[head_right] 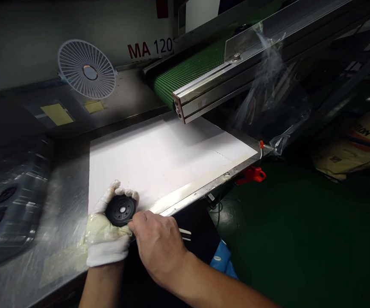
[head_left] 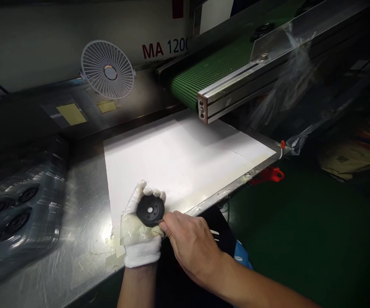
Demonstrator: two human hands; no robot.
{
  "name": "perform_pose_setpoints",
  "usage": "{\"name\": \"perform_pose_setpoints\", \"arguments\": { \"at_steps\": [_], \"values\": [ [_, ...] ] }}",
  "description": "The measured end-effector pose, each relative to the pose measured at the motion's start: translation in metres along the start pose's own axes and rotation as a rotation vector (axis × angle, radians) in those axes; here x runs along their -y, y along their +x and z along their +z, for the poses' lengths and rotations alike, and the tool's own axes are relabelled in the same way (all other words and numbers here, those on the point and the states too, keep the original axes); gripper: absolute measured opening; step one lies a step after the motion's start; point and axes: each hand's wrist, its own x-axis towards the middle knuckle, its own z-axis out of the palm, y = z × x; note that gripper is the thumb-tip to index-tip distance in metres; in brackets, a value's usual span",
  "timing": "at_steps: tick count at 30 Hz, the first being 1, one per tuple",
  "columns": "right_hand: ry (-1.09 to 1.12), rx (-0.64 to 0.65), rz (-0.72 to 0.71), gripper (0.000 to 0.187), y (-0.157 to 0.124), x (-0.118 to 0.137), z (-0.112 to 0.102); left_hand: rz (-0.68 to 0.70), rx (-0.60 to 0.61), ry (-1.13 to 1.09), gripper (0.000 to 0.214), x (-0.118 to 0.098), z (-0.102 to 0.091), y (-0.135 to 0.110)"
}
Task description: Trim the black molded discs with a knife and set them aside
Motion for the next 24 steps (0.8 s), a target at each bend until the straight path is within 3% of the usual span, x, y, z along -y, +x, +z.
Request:
{"name": "perform_pose_setpoints", "arguments": {
  "at_steps": [4, 6, 14, 17, 21, 24],
  "values": [
    [-0.007, -0.007, 0.008, 0.023, 0.002, -0.007, -0.004, -0.145, 0.099, 0.127, 0.036, -0.005, -0.004, -0.008],
    [-0.006, -0.011, 0.026, 0.023, 0.003, -0.012, -0.006, -0.194, 0.103, 0.142, 0.038, -0.006, -0.003, -0.010],
    [0.024, -0.006, 0.035, 0.023, -0.002, -0.004, 0.002, -0.065, -0.048, -0.044, 0.010, 0.003, 0.008, -0.002],
    [0.023, -0.009, 0.018, 0.022, -0.002, -0.002, 0.004, 0.001, -0.024, -0.048, 0.016, 0.003, 0.002, -0.005],
    [0.027, -0.025, 0.007, 0.022, 0.000, -0.008, -0.001, -0.148, 0.061, 0.076, 0.036, -0.001, -0.008, -0.011],
    [0.027, -0.014, 0.035, 0.022, -0.001, -0.012, -0.003, -0.129, 0.037, 0.072, 0.031, -0.002, -0.007, -0.012]
  ]
}}
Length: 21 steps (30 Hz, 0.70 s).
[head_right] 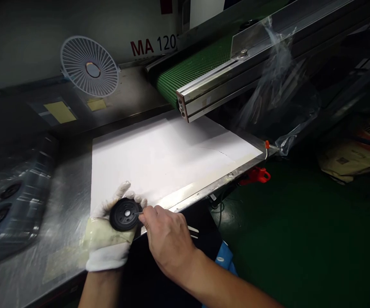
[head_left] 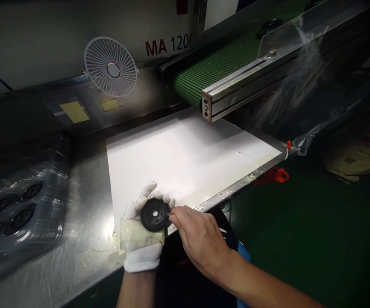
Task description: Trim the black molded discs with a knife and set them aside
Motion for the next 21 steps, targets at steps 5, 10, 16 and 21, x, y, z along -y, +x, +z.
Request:
{"name": "perform_pose_setpoints", "arguments": {
  "at_steps": [5, 10, 16, 21],
  "values": [
    [0.007, -0.005, 0.003, 0.023, -0.004, 0.005, 0.007, 0.066, -0.073, -0.065, 0.013, 0.003, 0.009, 0.006],
    [0.105, 0.030, -0.024, 0.021, -0.007, 0.015, 0.007, 0.092, -0.043, -0.115, 0.009, 0.000, 0.007, 0.011],
    [0.246, 0.058, 0.017, 0.030, -0.001, 0.003, -0.023, 0.162, -0.107, -0.048, 0.014, -0.010, 0.007, 0.007],
    [0.169, -0.037, 0.047, 0.031, 0.013, -0.007, -0.034, 0.107, -0.108, -0.055, 0.013, -0.010, 0.020, -0.001]
  ]
}}
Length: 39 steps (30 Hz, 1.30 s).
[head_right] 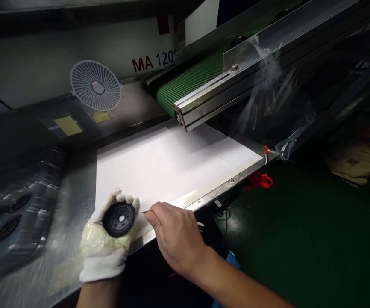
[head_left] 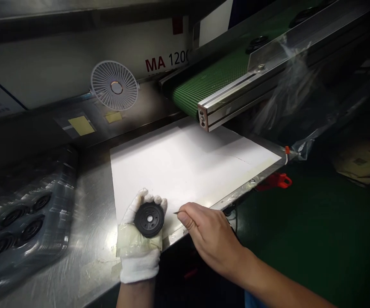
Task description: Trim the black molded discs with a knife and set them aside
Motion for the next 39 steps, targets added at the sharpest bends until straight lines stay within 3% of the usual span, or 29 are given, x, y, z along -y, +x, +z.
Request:
{"name": "perform_pose_setpoints", "arguments": {
  "at_steps": [4, 8, 12, 17, 22, 27, 35, 37, 39],
  "values": [
    [-0.029, 0.012, -0.059, 0.025, 0.001, 0.006, 0.004, -0.019, 0.011, 0.031, 0.012, 0.006, 0.008, -0.006],
    [0.045, 0.089, -0.072, 0.026, -0.008, 0.006, 0.000, 0.164, 0.039, 0.148, 0.017, 0.012, 0.009, -0.011],
    [0.247, 0.016, 0.027, 0.032, -0.012, 0.000, -0.013, 0.286, 0.117, 0.297, 0.027, 0.019, 0.015, -0.017],
    [0.388, -0.059, 0.101, 0.028, -0.006, -0.005, -0.024, 0.225, 0.160, 0.276, 0.017, 0.035, 0.032, -0.023],
    [0.215, -0.121, 0.069, 0.028, 0.002, -0.017, -0.033, 0.168, 0.231, 0.348, 0.013, 0.041, 0.039, -0.018],
    [0.023, -0.092, -0.046, 0.026, -0.001, -0.027, -0.036, 0.090, 0.225, 0.346, 0.012, 0.043, 0.039, -0.007],
    [0.066, 0.038, -0.057, 0.022, -0.014, -0.026, -0.037, 0.155, 0.164, 0.409, 0.015, 0.052, 0.035, 0.007],
    [0.106, -0.002, -0.031, 0.024, -0.012, -0.027, -0.039, 0.148, 0.178, 0.395, 0.015, 0.052, 0.038, 0.008],
    [0.112, -0.084, 0.014, 0.025, -0.009, -0.029, -0.040, 0.051, 0.185, 0.326, 0.013, 0.052, 0.041, 0.008]
  ]
}}
